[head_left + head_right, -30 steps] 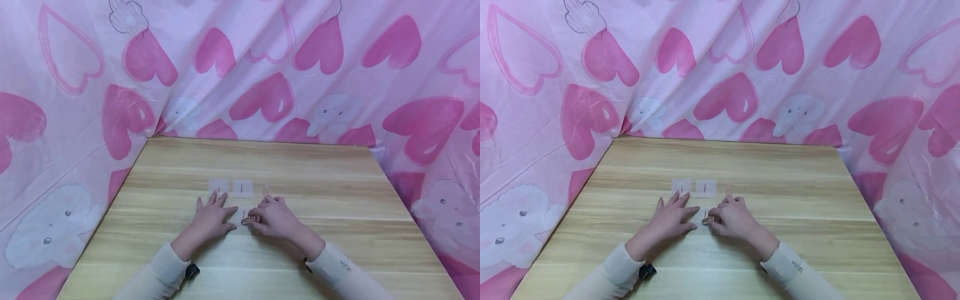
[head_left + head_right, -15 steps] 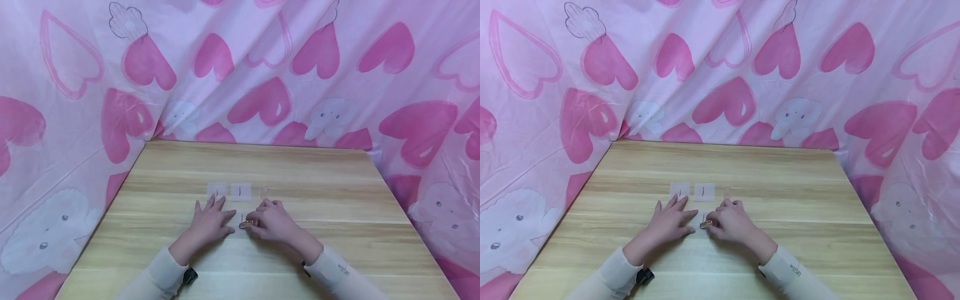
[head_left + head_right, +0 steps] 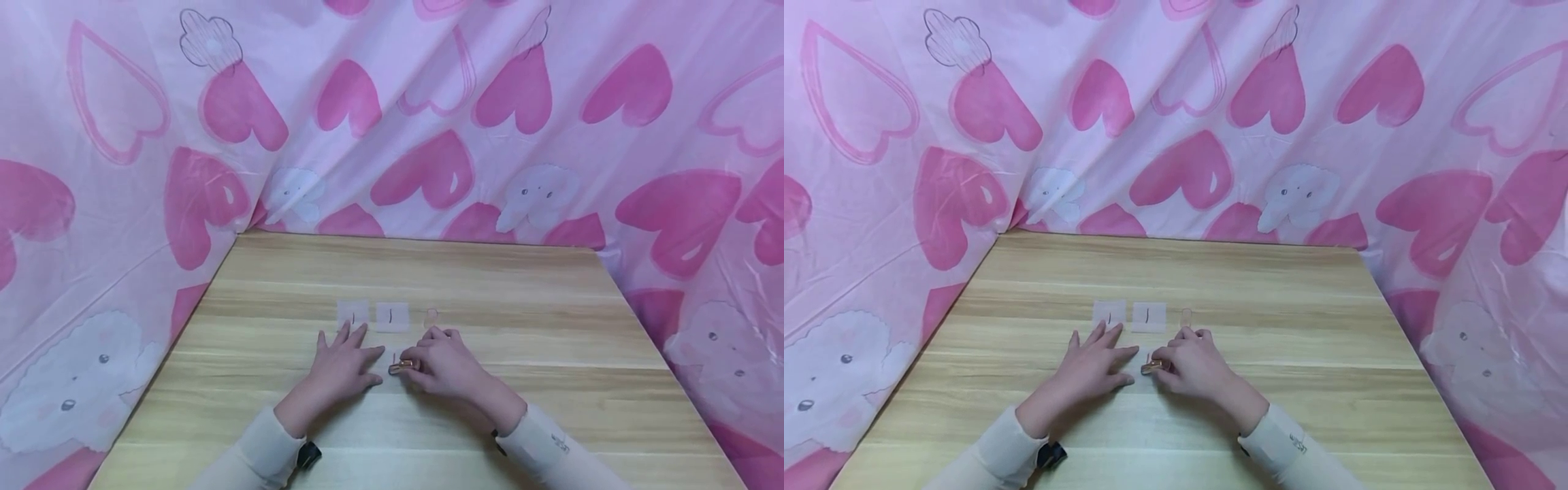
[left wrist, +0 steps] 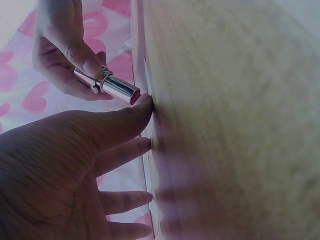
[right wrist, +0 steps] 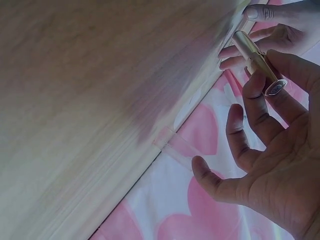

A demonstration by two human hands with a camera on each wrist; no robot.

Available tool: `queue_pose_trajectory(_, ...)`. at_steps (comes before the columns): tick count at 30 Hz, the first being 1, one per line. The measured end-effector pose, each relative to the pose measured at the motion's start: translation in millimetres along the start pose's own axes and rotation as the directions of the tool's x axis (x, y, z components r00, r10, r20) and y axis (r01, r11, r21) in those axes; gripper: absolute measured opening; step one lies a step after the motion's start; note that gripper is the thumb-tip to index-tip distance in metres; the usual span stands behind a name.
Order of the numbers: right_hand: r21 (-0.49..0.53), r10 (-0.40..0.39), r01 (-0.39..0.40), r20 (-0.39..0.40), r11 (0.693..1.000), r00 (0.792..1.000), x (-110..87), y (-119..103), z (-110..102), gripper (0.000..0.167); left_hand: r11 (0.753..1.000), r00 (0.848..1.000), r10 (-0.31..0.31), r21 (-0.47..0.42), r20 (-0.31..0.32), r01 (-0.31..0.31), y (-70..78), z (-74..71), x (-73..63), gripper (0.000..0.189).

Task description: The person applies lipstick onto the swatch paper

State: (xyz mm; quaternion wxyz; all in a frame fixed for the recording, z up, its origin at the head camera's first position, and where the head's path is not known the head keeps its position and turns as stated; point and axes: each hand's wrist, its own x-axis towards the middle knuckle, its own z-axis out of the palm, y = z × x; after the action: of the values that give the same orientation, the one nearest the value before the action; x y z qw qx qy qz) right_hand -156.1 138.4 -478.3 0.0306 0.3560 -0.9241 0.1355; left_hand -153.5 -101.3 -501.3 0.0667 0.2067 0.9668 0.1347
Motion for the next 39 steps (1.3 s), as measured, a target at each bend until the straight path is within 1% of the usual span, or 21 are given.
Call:
queue_pose_trajectory(10, -0.011, 0.015, -0.015, -0.005, 1.000, 1.000, -0.6, 0.3, 0.1, 0.021, 1.000, 1.000, 0.003, 0.021, 0.000, -0.003, 0.4, -0.3, -0.3, 0.054)
queue_pose_trajectory(18, -0.005, 0.024, -0.024, 0.002, 1.000, 1.000, -1.9, -0.3, -0.2, 0.022, 1.000, 1.000, 0.019, 0.003, -0.011, -0.019, 1.2, -1.1, -2.6, 0.054)
queue_pose_trajectory(23, 0.000, 0.027, -0.027, -0.008, 1.000, 1.000, -2.4, -0.3, -0.5, 0.021, 1.000, 1.000, 0.023, -0.003, -0.016, -0.023, 1.2, -0.3, -3.4, 0.055)
queue_pose_trajectory(33, 0.009, 0.034, -0.033, -0.036, 0.999, 0.999, -2.8, 1.8, -1.7, 0.020, 1.000, 1.000, 0.003, -0.022, -0.013, -0.003, 0.9, -2.5, -3.0, 0.060)
queue_pose_trajectory(36, 0.045, 0.037, -0.035, -0.051, 0.998, 0.998, -3.3, 2.0, -2.5, 0.022, 0.999, 1.000, 0.005, -0.041, -0.016, -0.005, 0.4, -3.8, -3.5, 0.061)
queue_pose_trajectory(39, 0.103, 0.039, -0.030, -0.088, 0.994, 0.995, -3.5, 4.9, -2.6, 0.023, 0.997, 0.999, 0.016, -0.076, -0.030, -0.018, -0.8, -5.7, -3.1, 0.061)
